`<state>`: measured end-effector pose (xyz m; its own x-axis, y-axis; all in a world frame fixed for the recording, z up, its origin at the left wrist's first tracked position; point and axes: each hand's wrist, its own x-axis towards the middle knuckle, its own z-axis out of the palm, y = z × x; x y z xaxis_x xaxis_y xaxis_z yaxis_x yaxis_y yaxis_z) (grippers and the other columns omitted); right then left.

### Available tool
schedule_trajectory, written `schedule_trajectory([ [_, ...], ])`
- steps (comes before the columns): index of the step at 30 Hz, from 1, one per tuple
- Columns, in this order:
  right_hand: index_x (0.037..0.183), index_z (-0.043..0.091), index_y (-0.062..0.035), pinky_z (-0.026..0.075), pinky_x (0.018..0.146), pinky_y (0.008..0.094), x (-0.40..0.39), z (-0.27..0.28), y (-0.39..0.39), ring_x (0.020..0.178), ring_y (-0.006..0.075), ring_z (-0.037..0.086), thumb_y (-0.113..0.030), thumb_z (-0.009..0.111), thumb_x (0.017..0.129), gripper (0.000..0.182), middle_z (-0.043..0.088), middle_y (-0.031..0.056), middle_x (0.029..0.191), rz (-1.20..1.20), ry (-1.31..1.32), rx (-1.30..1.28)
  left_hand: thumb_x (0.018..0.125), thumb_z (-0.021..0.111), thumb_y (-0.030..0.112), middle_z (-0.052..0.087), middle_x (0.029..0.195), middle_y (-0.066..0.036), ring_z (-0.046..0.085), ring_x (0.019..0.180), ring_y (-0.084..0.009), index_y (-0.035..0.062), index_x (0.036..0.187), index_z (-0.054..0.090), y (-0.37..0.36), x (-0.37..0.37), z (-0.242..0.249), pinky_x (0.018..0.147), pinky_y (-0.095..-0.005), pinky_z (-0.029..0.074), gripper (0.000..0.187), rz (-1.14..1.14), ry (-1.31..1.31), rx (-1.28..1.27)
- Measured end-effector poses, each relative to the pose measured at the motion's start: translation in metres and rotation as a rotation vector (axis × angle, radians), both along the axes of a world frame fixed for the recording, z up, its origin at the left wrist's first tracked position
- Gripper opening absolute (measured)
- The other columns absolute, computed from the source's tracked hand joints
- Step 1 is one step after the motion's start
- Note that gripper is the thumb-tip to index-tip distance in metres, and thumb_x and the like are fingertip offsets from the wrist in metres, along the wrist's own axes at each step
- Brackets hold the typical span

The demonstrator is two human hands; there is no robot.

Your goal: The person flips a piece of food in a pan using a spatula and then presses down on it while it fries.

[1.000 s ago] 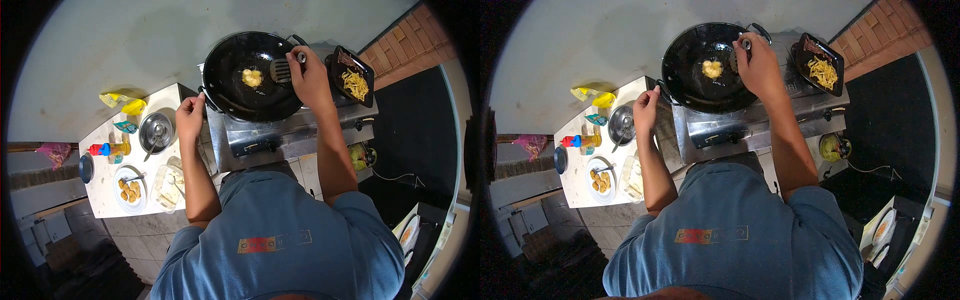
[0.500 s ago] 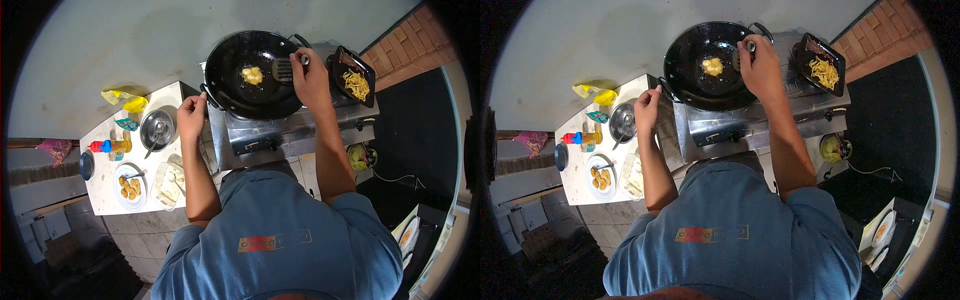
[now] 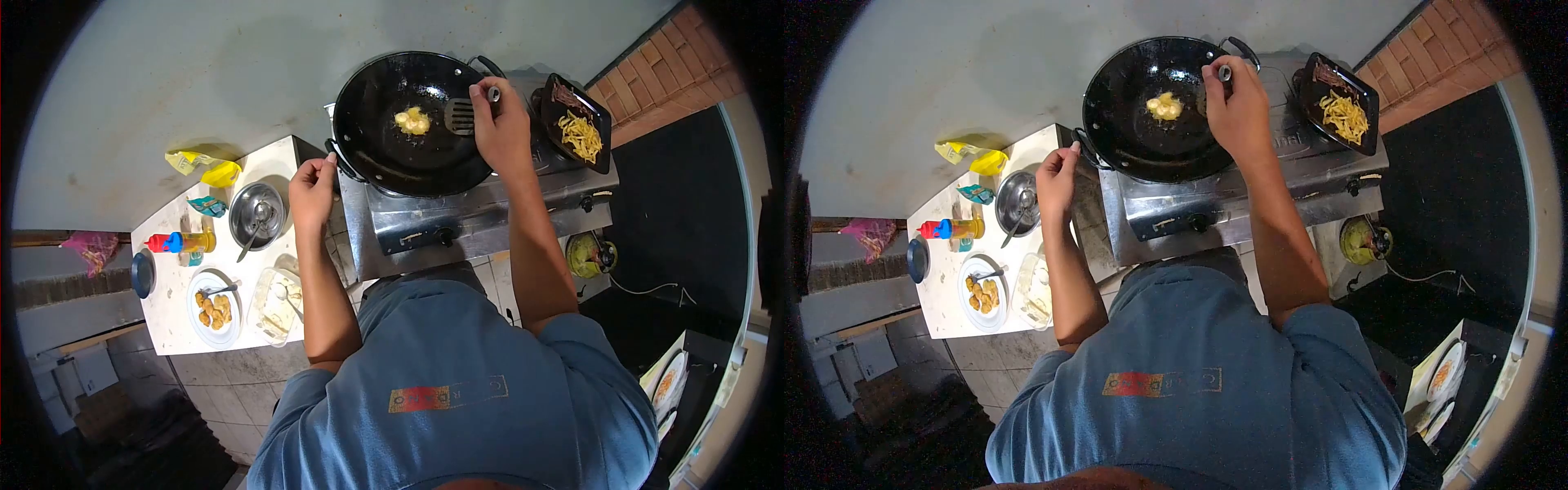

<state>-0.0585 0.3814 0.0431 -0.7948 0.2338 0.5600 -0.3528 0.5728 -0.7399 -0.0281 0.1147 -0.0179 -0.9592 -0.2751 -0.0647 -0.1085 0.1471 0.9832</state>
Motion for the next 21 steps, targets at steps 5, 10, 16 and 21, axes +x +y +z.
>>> schedule_trajectory([
  [5,0.095,0.056,-0.0029,0.044,0.06,0.03,-0.013,-0.015,0.005,0.065,0.0185,0.054,-0.017,0.061,0.09,0.016,0.056,0.0096,0.078,0.073,-0.049,-0.176,0.089,0.066,0.026,0.051,0.064,0.005,0.042,0.057,-0.0035,0.0018,0.08,0.063,-0.002,-0.001,-0.005,0.05,-0.0197,0.033,0.026,-0.022,0.024,-0.034],
  [10,0.095,0.056,-0.0025,0.044,0.061,0.0292,-0.008,-0.008,0.004,0.067,0.0183,0.054,-0.018,0.061,0.091,0.016,0.057,0.0101,0.08,0.098,-0.016,-0.232,0.089,0.066,0.026,0.051,0.063,0.005,0.042,0.055,-0.0035,0.002,0.08,0.063,0.001,0.002,0.002,0.049,-0.0199,0.033,0.026,-0.009,-0.024,-0.001],
  [16,0.097,0.056,-0.0032,0.046,0.058,0.0225,-0.008,-0.016,0.002,0.064,0.007,0.053,-0.017,0.057,0.094,0.014,0.055,0.0013,0.076,0.058,-0.051,0.002,0.089,0.066,0.025,0.05,0.062,0.005,0.042,0.054,-0.0033,0.0023,0.079,0.062,0.0,0.002,-0.005,0.048,-0.0197,0.032,0.025,0.0,0.039,0.003],
  [21,0.098,0.056,-0.0028,0.046,0.061,0.0228,-0.008,-0.008,0.0,0.067,0.0087,0.057,-0.017,0.058,0.093,0.016,0.056,0.0029,0.076,0.159,0.007,-0.184,0.089,0.066,0.024,0.049,0.061,0.006,0.041,0.055,-0.0031,0.0025,0.078,0.062,0.0,0.003,-0.001,0.049,-0.0196,0.032,0.025,-0.01,0.033,0.028],
])
